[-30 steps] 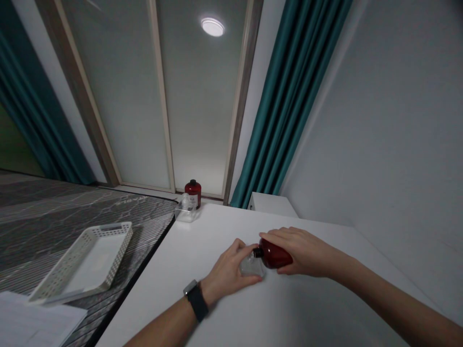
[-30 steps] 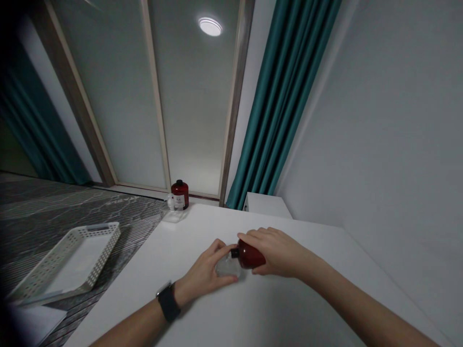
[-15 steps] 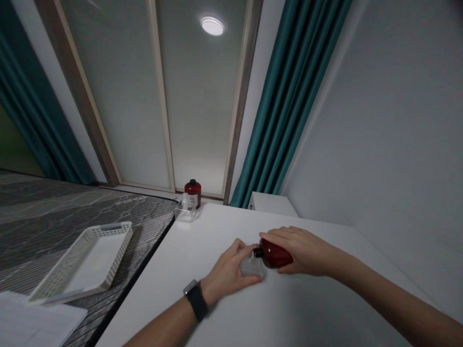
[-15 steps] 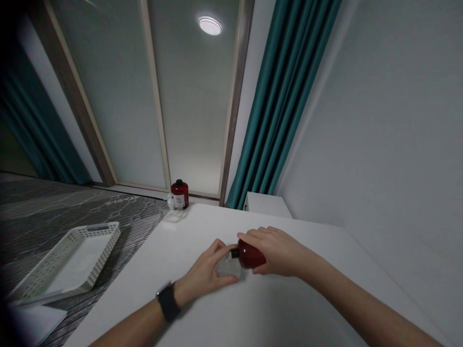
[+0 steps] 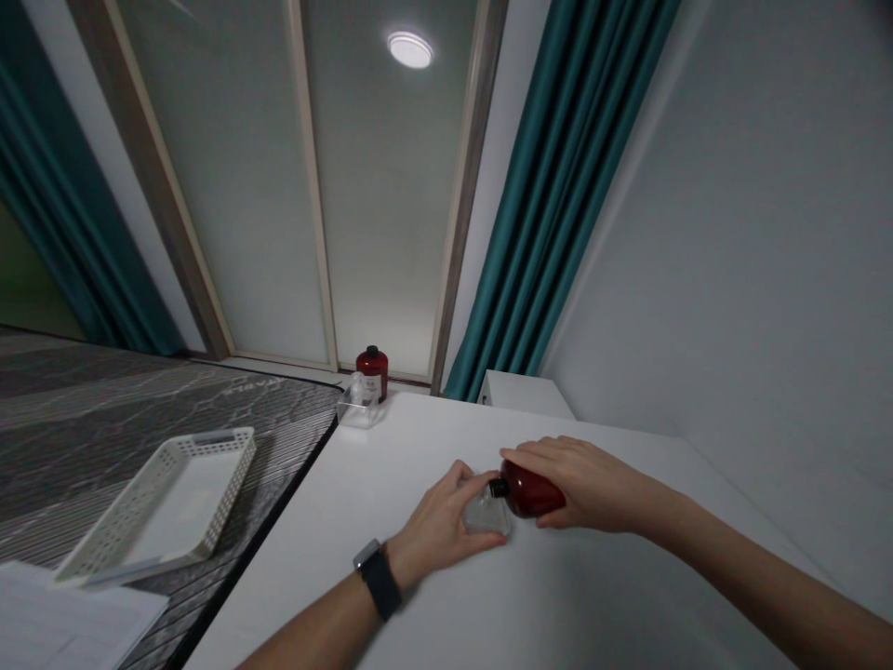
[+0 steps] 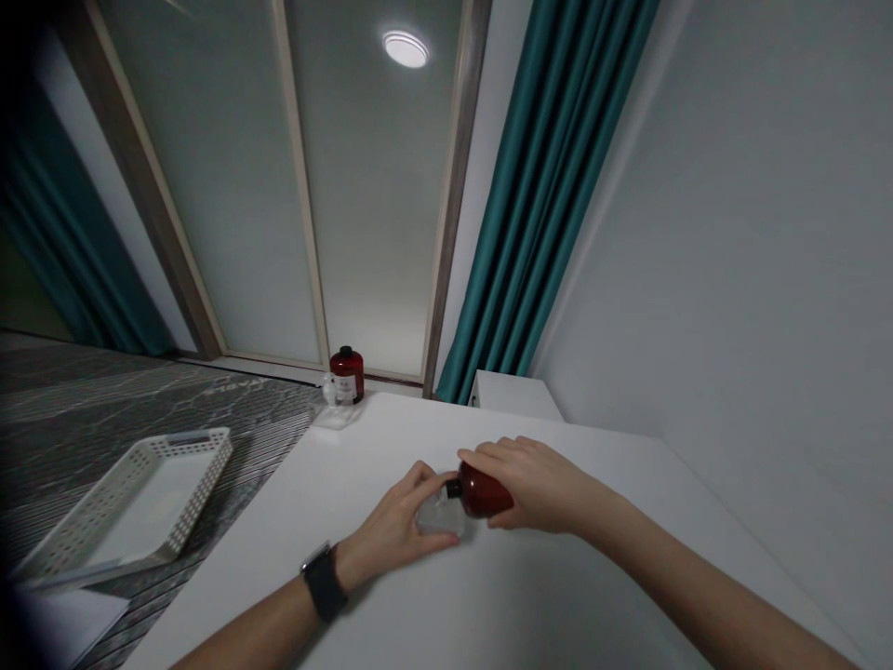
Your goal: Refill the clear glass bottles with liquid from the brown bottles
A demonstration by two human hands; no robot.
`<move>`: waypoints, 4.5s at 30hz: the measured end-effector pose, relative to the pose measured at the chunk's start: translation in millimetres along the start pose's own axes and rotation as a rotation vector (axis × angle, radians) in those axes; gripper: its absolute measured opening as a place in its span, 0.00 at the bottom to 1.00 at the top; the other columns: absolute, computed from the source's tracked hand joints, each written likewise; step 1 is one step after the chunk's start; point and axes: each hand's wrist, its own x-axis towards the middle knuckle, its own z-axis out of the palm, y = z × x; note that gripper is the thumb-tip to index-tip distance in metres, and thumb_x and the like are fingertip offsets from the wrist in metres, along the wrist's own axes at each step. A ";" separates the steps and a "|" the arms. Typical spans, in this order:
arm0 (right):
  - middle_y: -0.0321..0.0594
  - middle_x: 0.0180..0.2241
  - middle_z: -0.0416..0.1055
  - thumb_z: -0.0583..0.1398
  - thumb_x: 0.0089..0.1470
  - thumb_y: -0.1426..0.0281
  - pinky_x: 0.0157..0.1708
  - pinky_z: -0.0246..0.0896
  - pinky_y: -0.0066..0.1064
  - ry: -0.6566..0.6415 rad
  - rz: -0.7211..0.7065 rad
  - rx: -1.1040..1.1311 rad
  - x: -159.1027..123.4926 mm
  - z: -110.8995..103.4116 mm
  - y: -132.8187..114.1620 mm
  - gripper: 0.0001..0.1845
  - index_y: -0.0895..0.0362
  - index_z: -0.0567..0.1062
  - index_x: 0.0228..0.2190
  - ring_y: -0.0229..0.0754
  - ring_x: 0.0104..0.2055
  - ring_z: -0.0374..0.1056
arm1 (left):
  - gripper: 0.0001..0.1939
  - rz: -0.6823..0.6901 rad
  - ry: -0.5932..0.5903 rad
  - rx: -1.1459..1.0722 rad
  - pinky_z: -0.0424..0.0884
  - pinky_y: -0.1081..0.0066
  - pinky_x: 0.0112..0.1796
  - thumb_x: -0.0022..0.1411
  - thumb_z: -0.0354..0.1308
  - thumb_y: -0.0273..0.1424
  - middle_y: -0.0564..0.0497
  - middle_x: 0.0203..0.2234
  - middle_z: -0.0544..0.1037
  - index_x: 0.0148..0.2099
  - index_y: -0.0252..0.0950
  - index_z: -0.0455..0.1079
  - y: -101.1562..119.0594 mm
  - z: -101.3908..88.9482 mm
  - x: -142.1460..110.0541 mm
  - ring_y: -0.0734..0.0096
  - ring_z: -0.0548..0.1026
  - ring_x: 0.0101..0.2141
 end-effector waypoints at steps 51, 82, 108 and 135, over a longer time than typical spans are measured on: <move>0.49 0.55 0.73 0.70 0.47 0.63 0.52 0.63 0.49 0.014 -0.035 -0.045 1.0 -1.3 1.5 0.43 0.52 0.64 0.63 0.59 0.53 0.70 | 0.39 0.001 -0.004 -0.010 0.73 0.55 0.50 0.54 0.72 0.33 0.49 0.44 0.68 0.65 0.45 0.62 2.0 -1.3 -1.2 0.59 0.71 0.45; 0.47 0.56 0.73 0.70 0.47 0.64 0.52 0.63 0.48 0.010 -0.044 -0.076 1.9 -4.5 0.9 0.43 0.51 0.64 0.63 0.58 0.52 0.70 | 0.39 0.022 0.052 -0.048 0.75 0.53 0.49 0.53 0.73 0.32 0.49 0.44 0.68 0.64 0.47 0.62 0.3 1.7 -2.4 0.58 0.73 0.45; 0.46 0.56 0.73 0.72 0.45 0.64 0.52 0.63 0.49 0.027 -0.048 -0.082 2.3 -4.6 1.6 0.45 0.50 0.64 0.63 0.59 0.53 0.70 | 0.40 0.047 0.054 -0.077 0.73 0.51 0.49 0.53 0.73 0.33 0.47 0.45 0.68 0.65 0.47 0.61 -2.6 2.3 -1.9 0.55 0.72 0.46; 0.47 0.56 0.73 0.71 0.46 0.64 0.52 0.64 0.50 0.019 -0.053 -0.111 2.9 -9.0 -2.8 0.43 0.52 0.65 0.62 0.59 0.52 0.71 | 0.39 0.041 0.059 -0.071 0.74 0.52 0.50 0.54 0.72 0.34 0.49 0.45 0.69 0.65 0.49 0.61 -1.1 1.8 -2.5 0.57 0.72 0.47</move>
